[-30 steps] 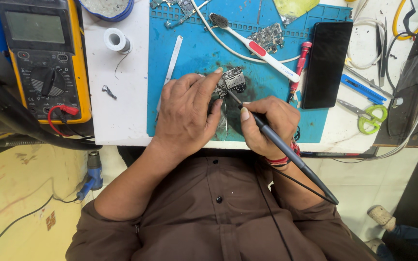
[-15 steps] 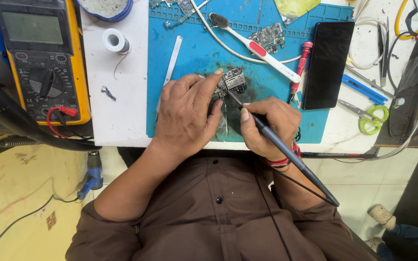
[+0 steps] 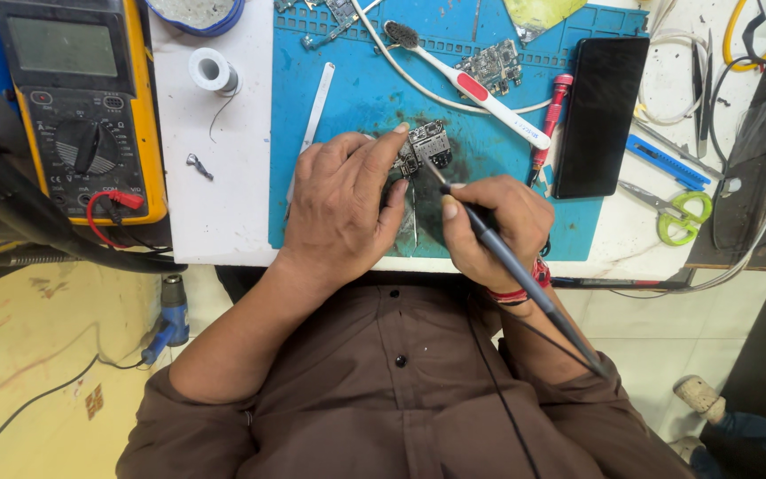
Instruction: The person uses a soldering iron to apply heat to multiple points on a small circuit board placed on a blue mat. They hold the board steady with the left hand while manipulating the soldering iron with the right hand, moving across different components on the board.
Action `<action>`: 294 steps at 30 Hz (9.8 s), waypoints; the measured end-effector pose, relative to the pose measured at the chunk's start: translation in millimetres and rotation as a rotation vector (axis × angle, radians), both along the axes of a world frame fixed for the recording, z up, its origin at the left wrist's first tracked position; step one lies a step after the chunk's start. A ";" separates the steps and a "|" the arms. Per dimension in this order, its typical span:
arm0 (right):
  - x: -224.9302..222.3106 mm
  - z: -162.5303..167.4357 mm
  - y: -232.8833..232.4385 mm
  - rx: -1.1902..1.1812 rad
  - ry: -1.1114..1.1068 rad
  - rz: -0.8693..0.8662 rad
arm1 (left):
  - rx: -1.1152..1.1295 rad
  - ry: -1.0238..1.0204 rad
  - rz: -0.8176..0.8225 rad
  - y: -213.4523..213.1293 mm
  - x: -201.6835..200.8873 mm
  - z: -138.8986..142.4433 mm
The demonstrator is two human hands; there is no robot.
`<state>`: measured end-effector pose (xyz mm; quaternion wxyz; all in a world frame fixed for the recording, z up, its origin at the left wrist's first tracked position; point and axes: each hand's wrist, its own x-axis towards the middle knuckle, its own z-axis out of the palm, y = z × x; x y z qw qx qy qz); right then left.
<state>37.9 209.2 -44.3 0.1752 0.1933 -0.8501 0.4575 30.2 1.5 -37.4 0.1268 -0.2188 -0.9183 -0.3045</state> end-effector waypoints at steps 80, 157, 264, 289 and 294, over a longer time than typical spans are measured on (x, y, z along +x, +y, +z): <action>2.6 1.3 -5.7 0.087 0.077 0.017 | -0.002 0.003 0.012 -0.8 0.3 -5.3; 1.6 -3.6 4.2 -0.015 0.016 -0.029 | -0.167 0.012 0.027 2.8 3.7 -11.5; -2.0 1.1 -0.1 0.011 -0.009 0.001 | -0.176 0.048 0.013 3.6 1.8 -14.0; -5.1 -3.3 -1.6 0.071 0.135 -0.085 | -0.171 0.033 0.005 4.6 -0.9 -8.9; -3.4 -7.3 -1.2 0.085 0.106 -0.119 | -0.162 0.055 0.010 4.4 -0.6 -9.8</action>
